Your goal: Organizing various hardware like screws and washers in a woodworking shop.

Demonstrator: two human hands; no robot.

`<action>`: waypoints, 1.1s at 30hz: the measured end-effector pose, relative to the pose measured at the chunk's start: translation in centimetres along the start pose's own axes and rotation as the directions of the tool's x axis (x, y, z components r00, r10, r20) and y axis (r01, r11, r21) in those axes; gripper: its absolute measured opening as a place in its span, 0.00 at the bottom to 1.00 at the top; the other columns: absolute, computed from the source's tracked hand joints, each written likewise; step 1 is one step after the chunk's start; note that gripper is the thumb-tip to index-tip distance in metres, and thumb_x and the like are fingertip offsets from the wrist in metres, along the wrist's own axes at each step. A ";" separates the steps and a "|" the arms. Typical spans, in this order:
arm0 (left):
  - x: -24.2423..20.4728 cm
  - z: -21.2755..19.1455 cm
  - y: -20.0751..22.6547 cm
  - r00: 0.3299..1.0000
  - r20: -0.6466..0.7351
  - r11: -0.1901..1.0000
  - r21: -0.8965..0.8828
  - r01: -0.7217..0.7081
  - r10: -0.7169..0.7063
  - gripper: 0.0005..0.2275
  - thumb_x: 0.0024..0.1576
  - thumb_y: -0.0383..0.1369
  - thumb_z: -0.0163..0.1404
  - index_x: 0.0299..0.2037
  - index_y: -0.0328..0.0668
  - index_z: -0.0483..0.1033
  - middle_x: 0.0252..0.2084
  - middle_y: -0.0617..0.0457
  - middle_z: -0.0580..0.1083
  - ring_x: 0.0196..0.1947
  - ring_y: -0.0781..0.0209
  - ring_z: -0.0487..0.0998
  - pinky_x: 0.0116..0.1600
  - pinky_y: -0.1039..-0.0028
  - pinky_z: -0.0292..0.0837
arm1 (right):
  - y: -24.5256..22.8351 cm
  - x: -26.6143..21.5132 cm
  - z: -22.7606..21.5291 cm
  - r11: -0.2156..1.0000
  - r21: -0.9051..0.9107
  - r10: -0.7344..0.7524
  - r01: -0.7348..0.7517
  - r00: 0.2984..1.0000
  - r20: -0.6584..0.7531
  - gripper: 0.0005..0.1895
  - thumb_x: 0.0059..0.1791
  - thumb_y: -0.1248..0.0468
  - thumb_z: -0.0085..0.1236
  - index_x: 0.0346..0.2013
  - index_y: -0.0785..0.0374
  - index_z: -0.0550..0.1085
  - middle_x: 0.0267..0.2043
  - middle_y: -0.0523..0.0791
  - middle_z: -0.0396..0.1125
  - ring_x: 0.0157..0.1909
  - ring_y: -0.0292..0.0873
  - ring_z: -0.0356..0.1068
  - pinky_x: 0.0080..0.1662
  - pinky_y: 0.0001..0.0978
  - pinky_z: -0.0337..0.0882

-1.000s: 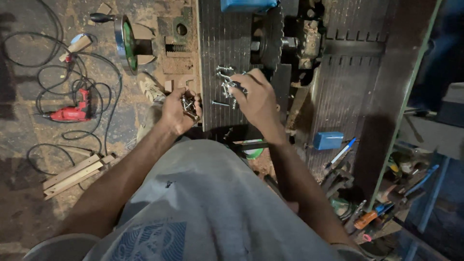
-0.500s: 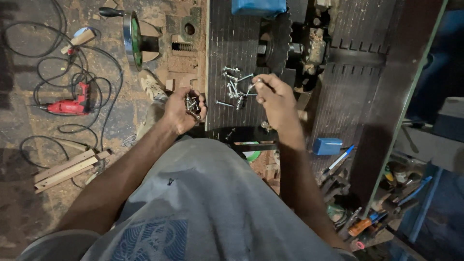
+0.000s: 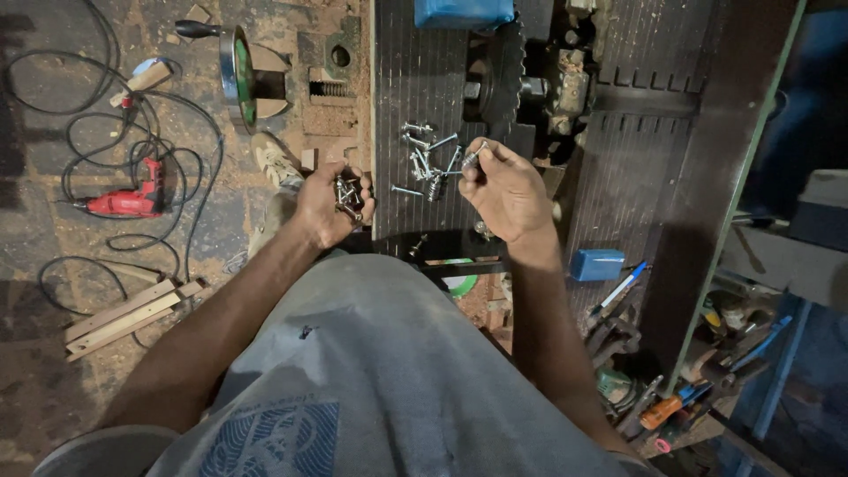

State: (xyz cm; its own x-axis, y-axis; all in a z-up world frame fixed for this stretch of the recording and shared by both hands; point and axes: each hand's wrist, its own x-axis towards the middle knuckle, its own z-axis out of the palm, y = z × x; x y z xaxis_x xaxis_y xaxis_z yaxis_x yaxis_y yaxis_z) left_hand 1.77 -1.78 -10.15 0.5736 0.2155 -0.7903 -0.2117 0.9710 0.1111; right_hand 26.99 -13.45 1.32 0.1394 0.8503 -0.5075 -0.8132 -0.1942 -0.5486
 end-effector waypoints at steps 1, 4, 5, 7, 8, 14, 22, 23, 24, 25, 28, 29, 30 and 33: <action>0.1 -0.1 0.0 1.000 0.013 1.000 -0.009 -0.001 0.001 0.13 0.67 0.39 0.34 0.35 0.45 0.69 0.28 0.54 0.70 0.25 0.65 0.70 0.31 0.71 0.75 | 0.0 0.0 0.2 0.999 -0.051 -0.011 0.009 0.999 -0.039 0.08 0.58 0.65 0.53 0.49 0.66 0.73 0.43 0.43 0.68 0.45 0.38 0.68 0.50 0.33 0.69; -0.3 0.3 0.2 1.000 -0.006 1.000 -0.007 -0.002 0.002 0.13 0.67 0.38 0.34 0.35 0.44 0.69 0.28 0.53 0.70 0.26 0.64 0.71 0.32 0.70 0.76 | -0.3 -1.7 2.8 0.954 -0.276 -0.154 0.118 0.982 -0.113 0.10 0.59 0.64 0.52 0.50 0.68 0.73 0.45 0.44 0.68 0.46 0.37 0.68 0.53 0.34 0.72; -0.4 0.3 0.3 1.000 -0.008 1.000 -0.010 -0.004 0.004 0.13 0.67 0.38 0.34 0.35 0.44 0.69 0.28 0.53 0.70 0.26 0.64 0.71 0.32 0.70 0.76 | -0.1 -1.4 2.4 0.954 -0.276 -0.152 0.116 0.982 -0.111 0.10 0.59 0.64 0.52 0.50 0.68 0.73 0.45 0.44 0.68 0.46 0.37 0.68 0.53 0.34 0.72; -0.4 0.4 0.3 1.000 -0.019 0.999 -0.029 0.020 -0.021 0.13 0.67 0.39 0.35 0.34 0.45 0.68 0.28 0.53 0.70 0.26 0.63 0.72 0.32 0.69 0.76 | 0.2 -1.2 1.7 0.768 -0.634 -0.282 0.090 0.937 -0.208 0.11 0.57 0.63 0.52 0.49 0.67 0.72 0.45 0.45 0.70 0.44 0.35 0.70 0.49 0.32 0.74; -0.3 0.4 0.2 1.000 -0.017 0.999 -0.026 0.023 -0.023 0.13 0.67 0.39 0.35 0.34 0.45 0.68 0.28 0.53 0.70 0.26 0.63 0.72 0.32 0.69 0.76 | 0.2 -1.3 3.0 0.768 -0.634 -0.284 0.091 0.935 -0.211 0.11 0.57 0.63 0.52 0.49 0.67 0.72 0.45 0.45 0.70 0.44 0.35 0.70 0.49 0.32 0.74; -0.1 -0.6 -0.1 1.000 0.020 0.998 -0.056 0.011 -0.010 0.11 0.67 0.37 0.37 0.36 0.46 0.70 0.29 0.54 0.70 0.26 0.64 0.71 0.32 0.69 0.75 | 1.8 -1.8 6.7 0.055 -0.889 -0.386 -0.455 0.811 -0.439 0.13 0.53 0.58 0.52 0.45 0.63 0.77 0.37 0.48 0.76 0.36 0.40 0.77 0.42 0.35 0.75; -0.3 -0.5 -0.3 1.000 0.019 0.999 -0.028 0.023 -0.022 0.13 0.67 0.39 0.34 0.36 0.46 0.69 0.29 0.54 0.70 0.26 0.64 0.68 0.30 0.72 0.73 | 4.1 -1.5 5.0 -0.251 -0.942 -0.611 -0.222 0.791 -0.023 0.08 0.50 0.62 0.62 0.36 0.65 0.78 0.38 0.53 0.72 0.39 0.55 0.74 0.42 0.47 0.72; -0.2 -0.7 -0.3 1.000 0.018 0.999 -0.029 0.021 -0.021 0.13 0.67 0.39 0.34 0.36 0.46 0.69 0.29 0.54 0.70 0.26 0.64 0.68 0.30 0.72 0.73 | 3.8 -1.6 6.4 -0.251 -0.943 -0.610 -0.220 0.792 -0.022 0.08 0.50 0.62 0.62 0.36 0.65 0.78 0.38 0.53 0.72 0.39 0.55 0.74 0.42 0.47 0.72; -0.1 -0.8 -0.4 0.999 0.033 0.999 -0.031 0.015 -0.014 0.13 0.68 0.39 0.34 0.36 0.46 0.69 0.29 0.55 0.69 0.26 0.64 0.68 0.30 0.72 0.72 | 3.6 -1.7 7.7 -0.247 -0.952 -0.602 -0.181 0.798 0.004 0.09 0.50 0.61 0.63 0.37 0.65 0.77 0.38 0.53 0.71 0.37 0.54 0.74 0.40 0.46 0.72; 0.0 -0.9 -0.5 0.999 0.048 0.999 -0.033 0.009 -0.007 0.12 0.68 0.38 0.34 0.36 0.47 0.68 0.29 0.55 0.69 0.26 0.64 0.68 0.30 0.72 0.72 | 3.3 -1.9 9.1 -0.241 -0.960 -0.595 -0.142 0.803 0.031 0.09 0.50 0.61 0.63 0.37 0.65 0.77 0.39 0.52 0.70 0.35 0.52 0.74 0.37 0.44 0.73; -0.3 -0.4 -0.2 0.999 0.029 0.998 -0.046 0.033 -0.032 0.13 0.68 0.40 0.34 0.35 0.46 0.69 0.29 0.55 0.70 0.26 0.64 0.68 0.30 0.71 0.71 | 5.2 -0.4 8.3 -0.244 -0.966 -0.529 -0.079 0.846 0.065 0.09 0.48 0.59 0.66 0.36 0.61 0.78 0.37 0.49 0.71 0.32 0.49 0.75 0.34 0.42 0.74; -0.2 -0.4 -0.3 0.999 0.032 0.998 -0.047 0.033 -0.031 0.13 0.68 0.40 0.34 0.35 0.46 0.69 0.29 0.55 0.70 0.26 0.64 0.68 0.30 0.71 0.71 | 5.5 -0.3 8.4 -0.247 -0.966 -0.530 -0.079 0.846 0.066 0.09 0.48 0.59 0.66 0.36 0.61 0.78 0.37 0.49 0.71 0.32 0.49 0.75 0.34 0.42 0.74; 0.0 -0.5 -0.4 0.998 0.046 0.998 -0.059 0.034 -0.031 0.14 0.67 0.40 0.35 0.35 0.46 0.70 0.29 0.54 0.70 0.26 0.62 0.69 0.31 0.71 0.71 | 5.9 -0.2 8.5 -0.303 -0.952 -0.545 -0.055 0.829 0.126 0.10 0.47 0.59 0.67 0.36 0.62 0.77 0.36 0.49 0.70 0.33 0.52 0.74 0.35 0.44 0.73; 0.2 -1.1 -0.3 0.996 0.080 0.994 -0.099 0.041 -0.033 0.13 0.67 0.40 0.36 0.34 0.45 0.70 0.29 0.54 0.70 0.27 0.61 0.69 0.31 0.70 0.71 | 6.7 0.3 8.9 -0.342 -0.938 -0.545 -0.057 0.825 0.148 0.10 0.47 0.61 0.68 0.36 0.62 0.77 0.36 0.50 0.69 0.34 0.55 0.74 0.36 0.47 0.73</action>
State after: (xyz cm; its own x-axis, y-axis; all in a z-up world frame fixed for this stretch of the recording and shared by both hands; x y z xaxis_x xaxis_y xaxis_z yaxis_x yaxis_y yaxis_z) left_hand 1.07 -2.15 -11.00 0.6416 0.1908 -0.7429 -0.2655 0.9639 0.0182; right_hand 16.56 -10.15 3.44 0.4744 0.8800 -0.0210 0.8003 -0.4412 -0.4061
